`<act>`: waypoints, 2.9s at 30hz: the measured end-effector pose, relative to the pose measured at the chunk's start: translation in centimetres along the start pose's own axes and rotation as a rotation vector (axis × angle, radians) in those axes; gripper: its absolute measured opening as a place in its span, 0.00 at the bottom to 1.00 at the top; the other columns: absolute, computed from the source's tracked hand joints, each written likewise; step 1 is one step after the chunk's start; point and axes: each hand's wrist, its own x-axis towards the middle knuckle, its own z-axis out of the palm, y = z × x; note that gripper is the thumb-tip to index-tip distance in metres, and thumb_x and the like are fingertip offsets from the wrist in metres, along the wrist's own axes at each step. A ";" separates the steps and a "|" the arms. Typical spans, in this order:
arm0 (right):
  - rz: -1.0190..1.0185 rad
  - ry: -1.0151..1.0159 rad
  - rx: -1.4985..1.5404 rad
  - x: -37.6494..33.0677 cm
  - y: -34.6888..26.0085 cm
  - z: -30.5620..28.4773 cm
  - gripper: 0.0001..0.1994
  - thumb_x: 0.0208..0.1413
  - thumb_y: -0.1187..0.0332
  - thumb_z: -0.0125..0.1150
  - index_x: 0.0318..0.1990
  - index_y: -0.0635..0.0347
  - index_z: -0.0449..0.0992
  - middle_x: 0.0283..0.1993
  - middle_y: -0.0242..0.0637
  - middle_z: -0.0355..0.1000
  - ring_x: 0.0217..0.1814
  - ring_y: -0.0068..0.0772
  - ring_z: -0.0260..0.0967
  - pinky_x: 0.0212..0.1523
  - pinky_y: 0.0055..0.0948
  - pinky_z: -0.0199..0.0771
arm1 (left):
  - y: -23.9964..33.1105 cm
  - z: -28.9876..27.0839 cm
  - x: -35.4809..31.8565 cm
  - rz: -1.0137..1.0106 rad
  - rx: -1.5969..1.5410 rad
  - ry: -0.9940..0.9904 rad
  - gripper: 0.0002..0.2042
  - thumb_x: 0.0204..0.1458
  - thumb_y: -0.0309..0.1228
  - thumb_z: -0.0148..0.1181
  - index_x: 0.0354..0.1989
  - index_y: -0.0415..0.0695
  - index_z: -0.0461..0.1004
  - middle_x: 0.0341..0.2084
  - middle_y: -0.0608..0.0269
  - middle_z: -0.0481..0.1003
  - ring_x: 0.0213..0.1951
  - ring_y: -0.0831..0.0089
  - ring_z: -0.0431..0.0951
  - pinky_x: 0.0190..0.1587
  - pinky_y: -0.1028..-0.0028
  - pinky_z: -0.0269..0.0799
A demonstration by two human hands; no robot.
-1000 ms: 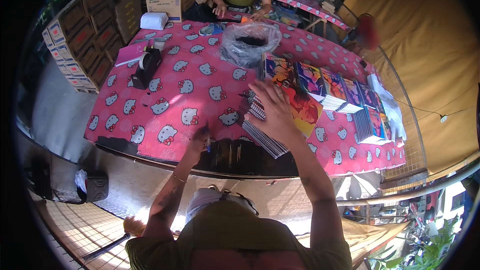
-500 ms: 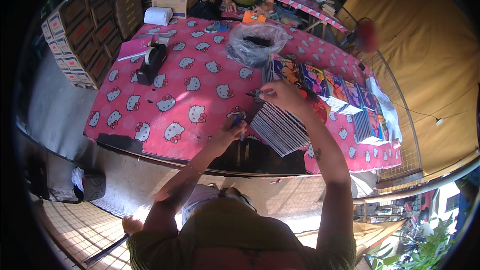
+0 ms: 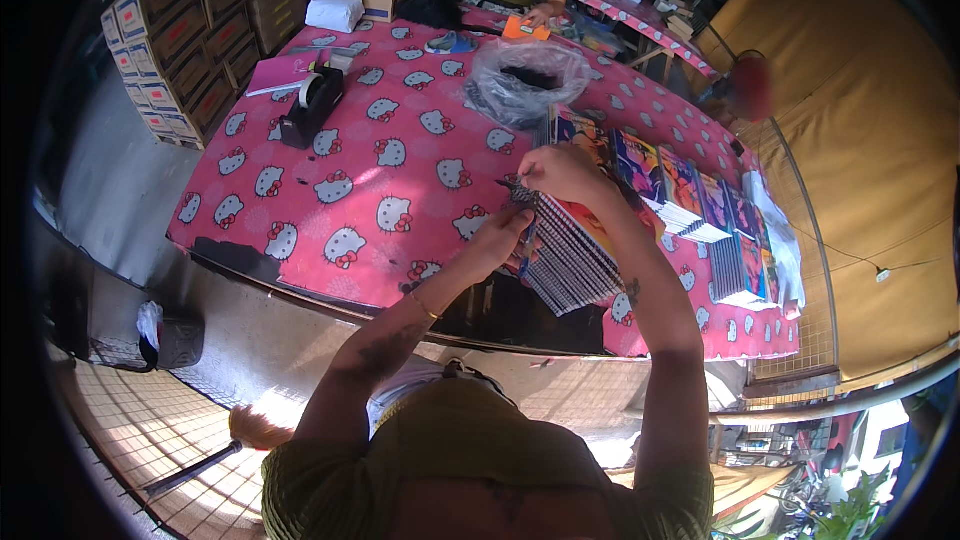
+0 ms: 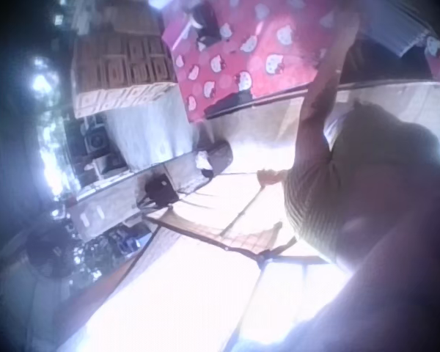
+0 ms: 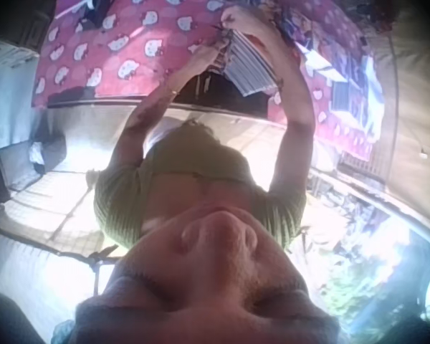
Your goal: The person organizes stacks of notebooks on a table, including picking up a stack, placing a notebook on top, and using a cutting tool by hand to trim or separate elements along the spiral binding.
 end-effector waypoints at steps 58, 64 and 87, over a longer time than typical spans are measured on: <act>0.023 -0.330 -0.261 2.5 -0.8 1.6 0.16 0.46 0.53 0.65 0.30 0.58 0.79 0.33 0.42 0.77 0.38 0.46 0.76 0.40 0.43 0.72 | -3.4 -0.3 -0.4 0.145 0.176 0.054 0.17 0.65 0.41 0.41 0.45 0.37 0.67 0.24 0.61 0.74 0.22 0.74 0.77 0.21 0.74 0.73; 0.034 -0.227 -0.309 2.2 -0.2 2.5 0.16 0.50 0.54 0.61 0.36 0.57 0.78 0.35 0.43 0.77 0.41 0.47 0.75 0.42 0.43 0.72 | -3.8 0.0 0.1 0.180 0.260 0.069 0.17 0.64 0.40 0.42 0.40 0.36 0.67 0.21 0.64 0.71 0.19 0.75 0.74 0.20 0.73 0.72; 0.112 -0.322 -0.361 3.6 -1.7 3.5 0.19 0.53 0.52 0.56 0.39 0.59 0.78 0.39 0.45 0.77 0.45 0.48 0.75 0.46 0.44 0.72 | -5.6 -0.8 -0.6 0.183 0.281 0.047 0.16 0.64 0.39 0.43 0.38 0.35 0.66 0.24 0.61 0.74 0.25 0.73 0.80 0.20 0.74 0.73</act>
